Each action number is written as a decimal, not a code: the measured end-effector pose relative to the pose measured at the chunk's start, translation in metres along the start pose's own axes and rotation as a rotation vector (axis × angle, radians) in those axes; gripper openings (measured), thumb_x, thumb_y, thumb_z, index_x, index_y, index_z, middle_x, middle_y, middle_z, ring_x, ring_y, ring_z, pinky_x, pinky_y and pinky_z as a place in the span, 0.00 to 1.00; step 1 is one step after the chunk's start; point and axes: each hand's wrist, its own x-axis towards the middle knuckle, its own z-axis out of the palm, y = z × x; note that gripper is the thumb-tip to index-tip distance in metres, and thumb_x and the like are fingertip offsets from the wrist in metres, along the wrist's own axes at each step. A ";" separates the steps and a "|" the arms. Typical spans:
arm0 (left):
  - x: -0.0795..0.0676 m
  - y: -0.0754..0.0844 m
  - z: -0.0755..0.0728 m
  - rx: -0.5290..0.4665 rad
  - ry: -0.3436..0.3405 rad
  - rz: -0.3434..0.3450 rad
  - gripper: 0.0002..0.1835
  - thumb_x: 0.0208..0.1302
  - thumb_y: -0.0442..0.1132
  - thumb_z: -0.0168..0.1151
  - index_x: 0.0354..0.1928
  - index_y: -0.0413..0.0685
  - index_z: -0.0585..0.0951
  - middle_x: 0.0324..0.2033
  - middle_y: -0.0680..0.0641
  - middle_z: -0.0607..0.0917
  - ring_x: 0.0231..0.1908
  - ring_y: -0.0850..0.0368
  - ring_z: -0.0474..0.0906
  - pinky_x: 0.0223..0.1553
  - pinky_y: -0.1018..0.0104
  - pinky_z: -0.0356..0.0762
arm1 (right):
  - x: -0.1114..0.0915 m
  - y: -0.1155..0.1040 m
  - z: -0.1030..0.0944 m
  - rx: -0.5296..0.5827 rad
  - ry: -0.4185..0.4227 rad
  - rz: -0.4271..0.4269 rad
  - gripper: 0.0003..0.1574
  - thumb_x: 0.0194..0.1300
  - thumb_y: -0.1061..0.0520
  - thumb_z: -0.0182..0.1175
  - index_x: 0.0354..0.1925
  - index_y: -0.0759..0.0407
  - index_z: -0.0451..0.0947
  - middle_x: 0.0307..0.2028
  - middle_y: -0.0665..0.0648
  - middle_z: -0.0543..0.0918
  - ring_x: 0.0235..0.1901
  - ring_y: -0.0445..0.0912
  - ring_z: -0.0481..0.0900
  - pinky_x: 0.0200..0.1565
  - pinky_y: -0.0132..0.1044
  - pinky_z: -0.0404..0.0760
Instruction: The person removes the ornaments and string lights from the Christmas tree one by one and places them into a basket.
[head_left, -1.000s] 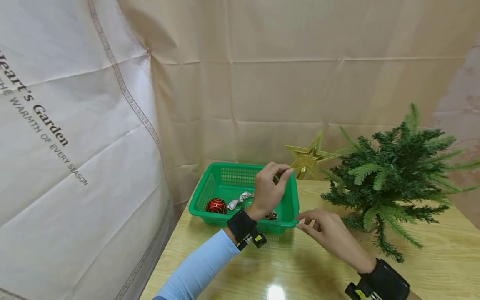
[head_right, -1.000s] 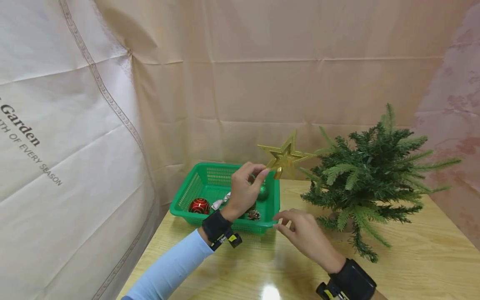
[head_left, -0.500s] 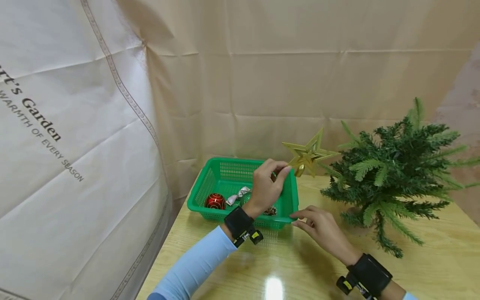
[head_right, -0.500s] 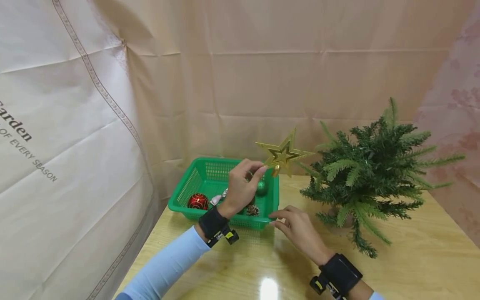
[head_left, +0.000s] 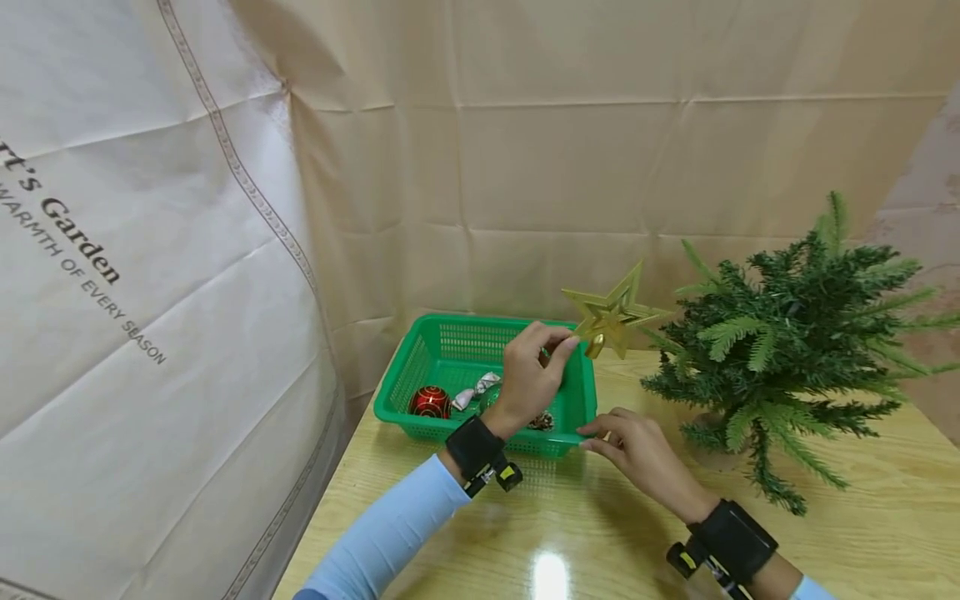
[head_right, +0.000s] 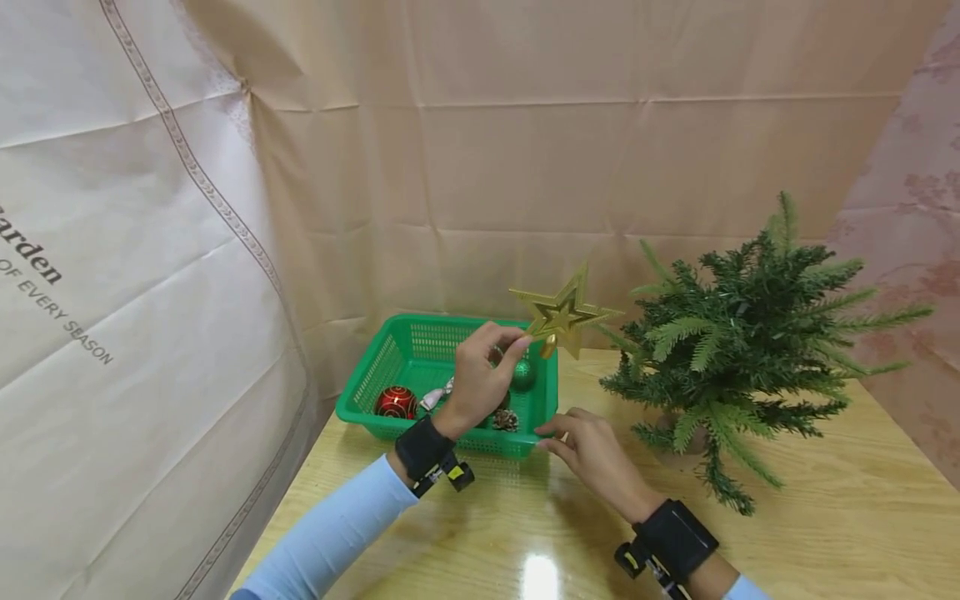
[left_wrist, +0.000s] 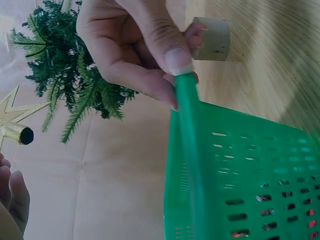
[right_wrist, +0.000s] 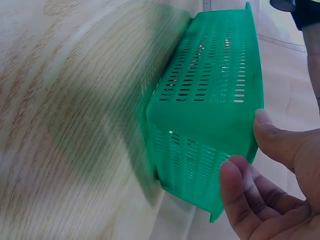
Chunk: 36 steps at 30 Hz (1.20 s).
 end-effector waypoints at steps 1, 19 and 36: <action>-0.001 -0.001 -0.001 0.004 -0.002 -0.002 0.05 0.74 0.34 0.64 0.44 0.41 0.86 0.33 0.47 0.81 0.32 0.58 0.77 0.29 0.62 0.78 | 0.000 0.000 0.000 0.008 -0.003 0.000 0.11 0.63 0.61 0.74 0.44 0.49 0.89 0.35 0.43 0.83 0.26 0.33 0.76 0.28 0.31 0.76; -0.019 -0.017 -0.016 0.062 -0.035 -0.035 0.05 0.73 0.36 0.65 0.46 0.44 0.87 0.35 0.47 0.83 0.35 0.58 0.79 0.32 0.60 0.78 | 0.005 -0.003 -0.006 -0.006 -0.060 0.046 0.08 0.65 0.58 0.72 0.44 0.49 0.89 0.36 0.45 0.85 0.27 0.33 0.78 0.29 0.31 0.78; -0.031 -0.023 -0.024 0.054 -0.023 -0.057 0.05 0.72 0.35 0.66 0.44 0.44 0.88 0.33 0.48 0.82 0.33 0.58 0.79 0.29 0.63 0.77 | 0.002 -0.004 0.000 -0.077 -0.004 -0.031 0.12 0.60 0.57 0.75 0.45 0.54 0.90 0.35 0.51 0.80 0.28 0.33 0.75 0.29 0.30 0.77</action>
